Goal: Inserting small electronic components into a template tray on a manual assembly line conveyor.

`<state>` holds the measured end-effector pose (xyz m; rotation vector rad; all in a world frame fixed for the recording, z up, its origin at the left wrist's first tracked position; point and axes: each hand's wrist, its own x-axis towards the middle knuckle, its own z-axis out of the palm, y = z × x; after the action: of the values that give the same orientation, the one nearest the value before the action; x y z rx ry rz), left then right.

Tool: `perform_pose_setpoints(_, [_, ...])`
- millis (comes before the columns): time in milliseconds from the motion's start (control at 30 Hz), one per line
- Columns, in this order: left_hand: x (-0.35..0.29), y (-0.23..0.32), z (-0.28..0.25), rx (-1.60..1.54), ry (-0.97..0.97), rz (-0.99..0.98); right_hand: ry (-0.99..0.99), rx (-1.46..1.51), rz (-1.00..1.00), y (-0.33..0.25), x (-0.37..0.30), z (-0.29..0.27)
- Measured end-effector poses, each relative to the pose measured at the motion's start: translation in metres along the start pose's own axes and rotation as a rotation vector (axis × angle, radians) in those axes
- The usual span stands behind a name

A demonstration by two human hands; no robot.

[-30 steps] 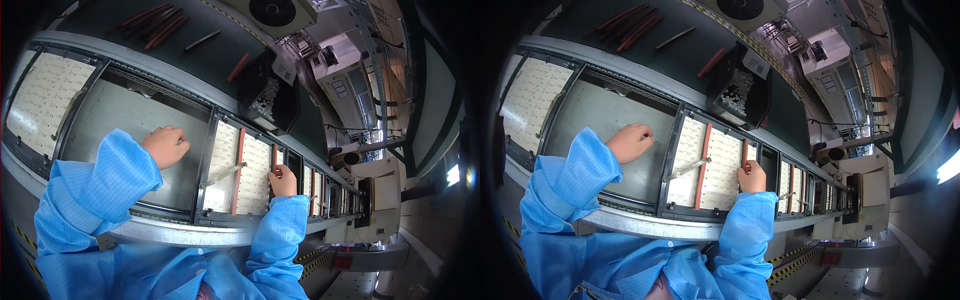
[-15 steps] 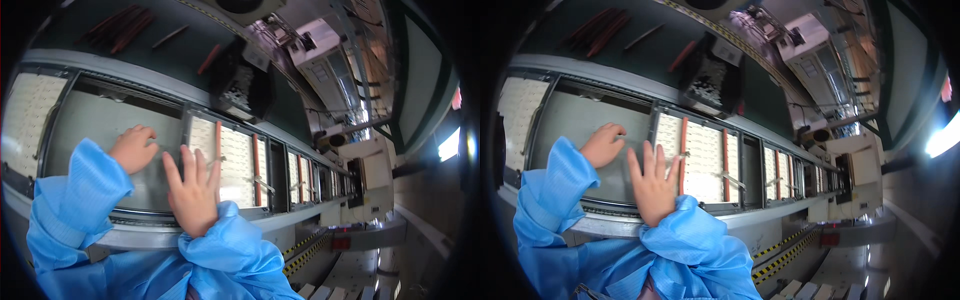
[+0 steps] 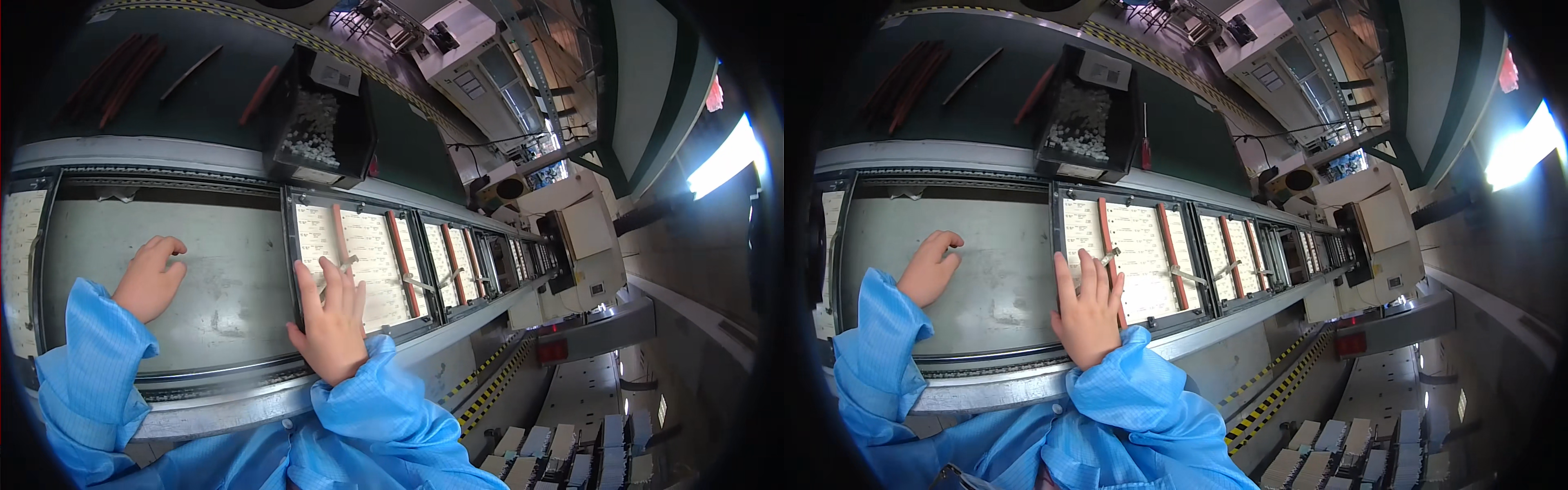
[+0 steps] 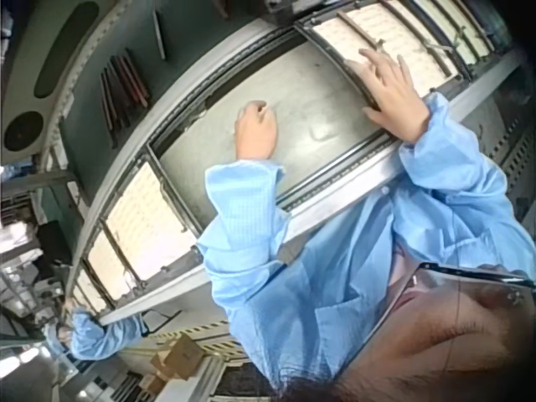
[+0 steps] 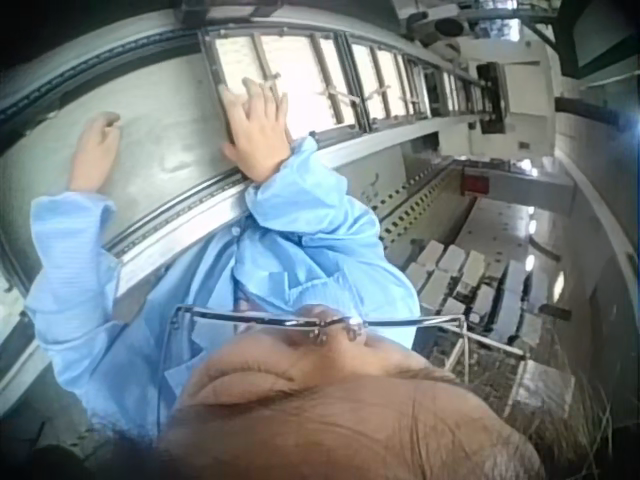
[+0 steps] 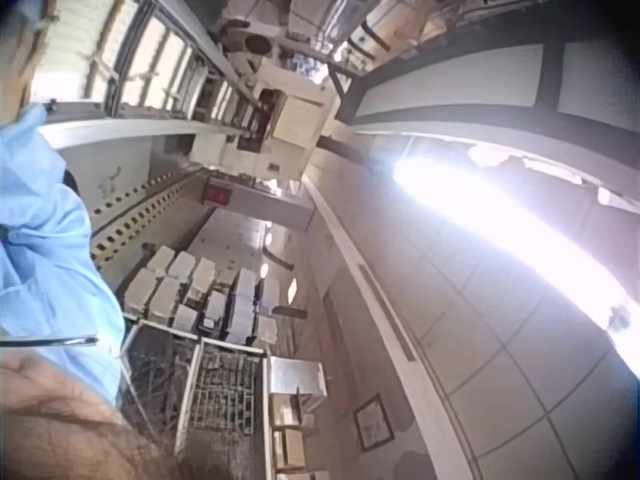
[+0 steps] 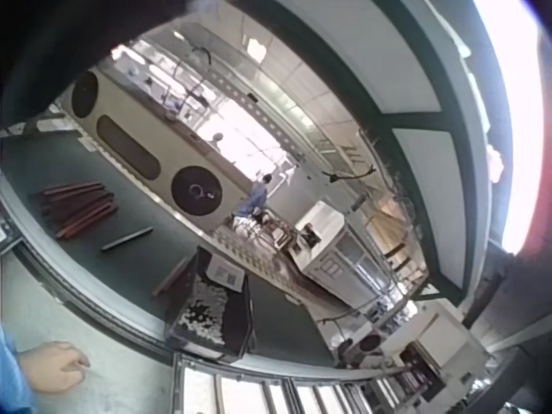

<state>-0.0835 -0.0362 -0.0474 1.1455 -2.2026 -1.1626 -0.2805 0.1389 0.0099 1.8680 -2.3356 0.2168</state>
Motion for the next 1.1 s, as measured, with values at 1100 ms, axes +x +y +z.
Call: perform_pose_setpoints(1100, [-0.008, -0.034, 0.004, -0.029, 0.005, 0.117, 0.131, -0.447, 1.069, 0.316, -0.048, 0.004])
